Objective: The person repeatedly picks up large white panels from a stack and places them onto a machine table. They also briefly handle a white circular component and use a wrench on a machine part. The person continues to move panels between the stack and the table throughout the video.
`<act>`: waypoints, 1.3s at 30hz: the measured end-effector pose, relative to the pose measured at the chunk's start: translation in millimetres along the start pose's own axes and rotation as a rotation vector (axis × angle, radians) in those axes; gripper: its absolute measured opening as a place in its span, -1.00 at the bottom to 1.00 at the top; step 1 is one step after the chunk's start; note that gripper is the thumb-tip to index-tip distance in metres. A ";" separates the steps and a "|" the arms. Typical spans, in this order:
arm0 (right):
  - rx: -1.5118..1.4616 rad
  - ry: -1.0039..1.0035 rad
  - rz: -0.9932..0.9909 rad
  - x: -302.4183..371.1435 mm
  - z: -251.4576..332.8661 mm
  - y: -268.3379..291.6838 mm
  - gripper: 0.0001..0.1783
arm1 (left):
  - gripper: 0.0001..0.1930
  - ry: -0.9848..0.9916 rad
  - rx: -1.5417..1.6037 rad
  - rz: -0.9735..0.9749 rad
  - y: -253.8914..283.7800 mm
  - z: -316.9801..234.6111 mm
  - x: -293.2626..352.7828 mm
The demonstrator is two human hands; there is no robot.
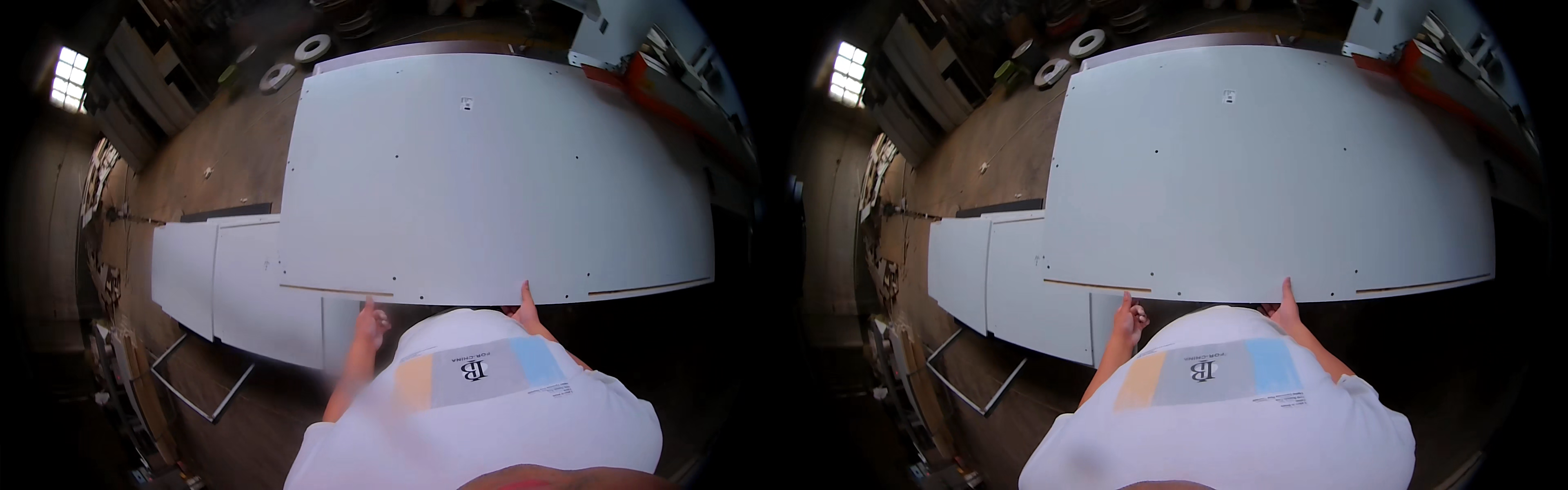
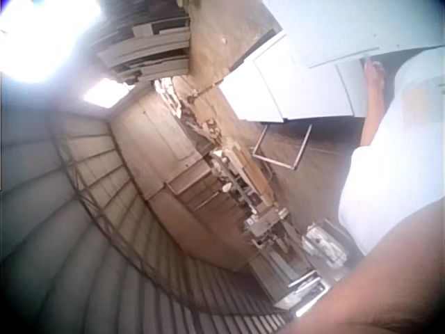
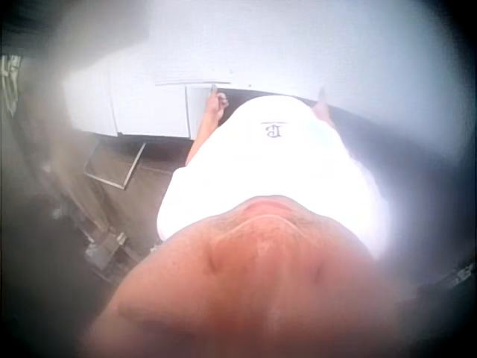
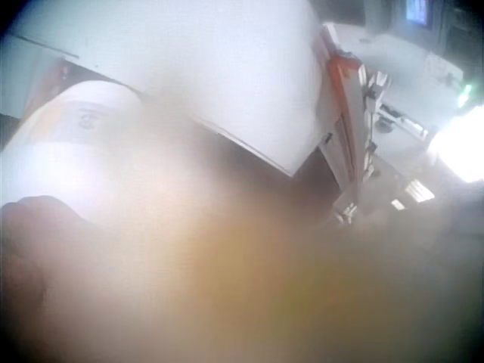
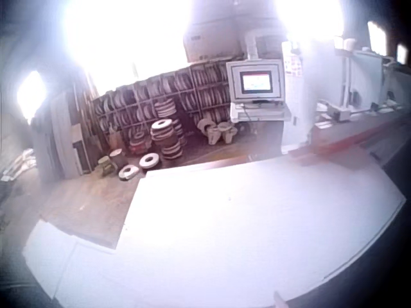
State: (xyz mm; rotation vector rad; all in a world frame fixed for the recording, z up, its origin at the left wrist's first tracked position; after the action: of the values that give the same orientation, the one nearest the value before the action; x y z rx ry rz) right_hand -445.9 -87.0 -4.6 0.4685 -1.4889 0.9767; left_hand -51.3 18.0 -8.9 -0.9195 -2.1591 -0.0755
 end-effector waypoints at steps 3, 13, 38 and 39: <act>-0.107 0.049 -0.076 -4.8 5.9 10.7 -0.32 | -0.60 0.008 0.004 0.002 -5.7 0.5 -11.3; -0.028 0.234 -0.262 -18.2 50.4 91.7 -0.27 | -0.56 0.071 -0.166 0.061 -55.3 33.5 11.7; -0.314 0.272 -0.257 -42.2 66.2 118.9 -0.42 | -0.44 -0.183 -1.118 0.693 -39.5 120.8 -43.5; -0.290 0.255 -0.240 -52.6 54.8 115.4 -0.41 | -0.45 -0.189 -1.121 0.665 -21.8 117.8 -54.2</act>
State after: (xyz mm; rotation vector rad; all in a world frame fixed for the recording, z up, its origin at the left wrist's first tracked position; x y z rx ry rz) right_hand -558.6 -78.6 -84.1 0.2920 -1.2830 0.5949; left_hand -116.0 8.8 -123.1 -2.2861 -1.7559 -0.9555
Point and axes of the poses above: each hand's wrist, its own x-axis away from the middle knuckle, its own y-axis out of the back of the hand, z = x × y, the point moved 6 cm from there along -x, towards the middle knuckle, and after that the axes turned 13 degrees about -y, right-handed, at the moved point
